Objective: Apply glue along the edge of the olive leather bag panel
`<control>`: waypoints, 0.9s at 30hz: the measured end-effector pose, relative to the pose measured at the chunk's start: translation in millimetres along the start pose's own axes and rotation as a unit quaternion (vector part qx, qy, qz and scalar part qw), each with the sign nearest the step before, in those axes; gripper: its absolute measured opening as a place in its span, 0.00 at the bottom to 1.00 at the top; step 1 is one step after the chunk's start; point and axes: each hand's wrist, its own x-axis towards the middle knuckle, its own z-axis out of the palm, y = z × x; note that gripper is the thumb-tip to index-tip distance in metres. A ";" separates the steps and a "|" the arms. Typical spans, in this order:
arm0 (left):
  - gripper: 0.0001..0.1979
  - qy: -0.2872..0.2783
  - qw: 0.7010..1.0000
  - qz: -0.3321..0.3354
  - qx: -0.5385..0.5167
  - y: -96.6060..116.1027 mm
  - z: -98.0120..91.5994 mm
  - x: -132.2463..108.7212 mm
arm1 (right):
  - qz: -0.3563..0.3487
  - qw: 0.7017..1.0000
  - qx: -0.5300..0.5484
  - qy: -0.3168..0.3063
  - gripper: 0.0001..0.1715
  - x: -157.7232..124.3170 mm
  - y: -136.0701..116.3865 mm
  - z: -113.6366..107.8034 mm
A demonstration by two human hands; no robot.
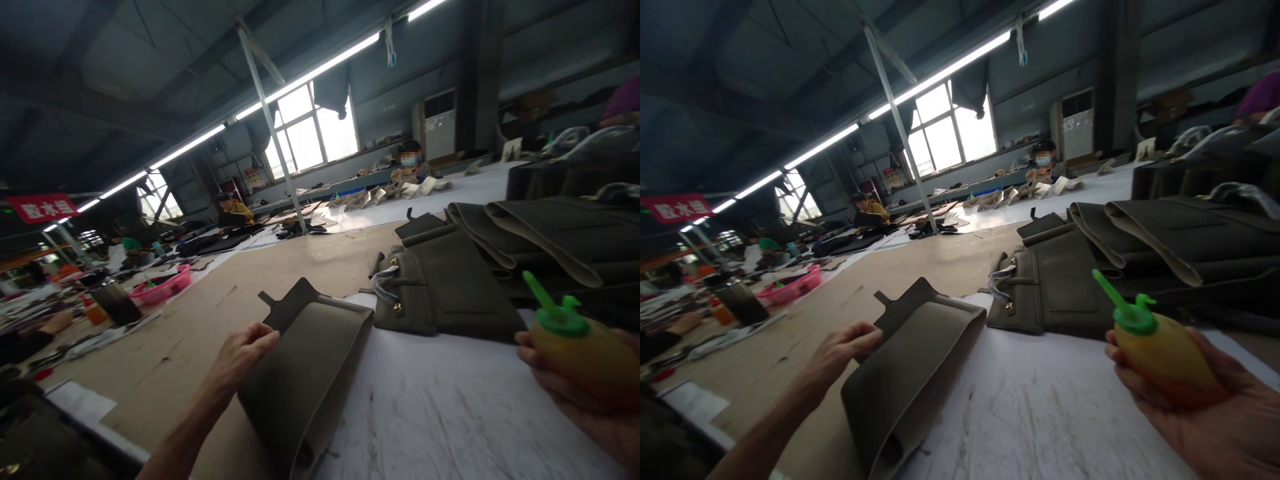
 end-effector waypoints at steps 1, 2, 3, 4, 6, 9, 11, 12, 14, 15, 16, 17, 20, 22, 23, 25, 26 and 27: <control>0.17 -0.028 0.999 -0.022 0.035 -4.7 0.2 16.0 | 0.021 1.000 0.021 0.009 0.21 -0.8 -0.3 0.8; 0.17 -0.055 0.996 -0.044 0.052 -9.2 3.1 28.6 | 0.036 0.998 0.041 0.017 0.19 -1.4 -0.3 1.3; 0.18 -0.069 0.994 -0.056 0.068 -13.2 7.7 38.0 | 0.040 0.997 0.058 0.022 0.17 -1.9 0.0 1.7; 0.18 -0.076 0.992 -0.062 0.077 -16.2 12.6 44.3 | 0.034 0.997 0.067 0.023 0.16 -2.9 0.3 2.1; 0.19 -0.091 0.991 -0.067 0.069 -19.4 20.6 50.6 | 0.020 0.997 0.078 0.016 0.15 -6.9 0.6 4.1; 0.18 -0.168 0.981 -0.093 -0.023 -18.5 25.1 52.2 | 0.016 0.996 0.089 0.006 0.16 -16.0 0.2 10.2; 0.18 -0.226 0.959 -0.119 -0.118 -15.6 24.9 51.1 | 0.015 0.996 0.090 -0.004 0.17 -20.8 0.0 13.8; 0.18 -0.242 0.947 -0.128 -0.166 -13.2 24.5 49.7 | 0.015 0.996 0.088 -0.011 0.16 -22.2 0.1 14.8; 0.18 -0.236 0.930 -0.131 -0.252 -5.9 23.4 43.9 | 0.018 0.997 0.079 -0.020 0.16 -23.4 0.8 14.9; 0.17 -0.220 0.924 -0.127 -0.285 -1.1 23.1 39.0 | 0.021 0.997 0.073 -0.022 0.15 -23.4 1.2 14.2; 0.15 -0.201 0.918 -0.124 -0.318 4.3 23.1 32.5 | 0.022 0.997 0.067 -0.021 0.15 -23.4 1.6 13.3; 0.14 -0.180 0.911 -0.130 -0.349 9.4 23.8 24.4 | 0.020 0.998 0.061 -0.018 0.15 -23.2 1.9 12.3; 0.13 -0.117 0.892 -0.190 -0.392 16.3 32.7 -6.3 | 0.009 0.999 0.038 -0.020 0.11 -23.1 1.7 8.9; 0.15 -0.075 0.888 -0.250 -0.379 8.2 44.6 -26.9 | 0.003 1.000 0.017 -0.026 0.13 -23.8 0.6 5.8; 0.17 -0.053 0.888 -0.266 -0.371 0.7 51.3 -35.5 | 0.000 1.000 0.001 -0.029 0.16 -24.6 -0.1 4.0; 0.18 -0.013 0.880 -0.276 -0.386 -17.1 63.8 -48.0 | -0.015 0.998 -0.043 -0.036 0.19 -27.2 -1.6 -0.1; 0.19 -0.001 0.873 -0.274 -0.404 -24.9 68.8 -51.8 | -0.024 0.996 -0.071 -0.041 0.21 -29.1 -2.2 -2.1; 0.20 0.005 0.865 -0.276 -0.418 -30.7 72.6 -54.3 | -0.034 0.993 -0.101 -0.050 0.23 -31.2 -2.7 -3.9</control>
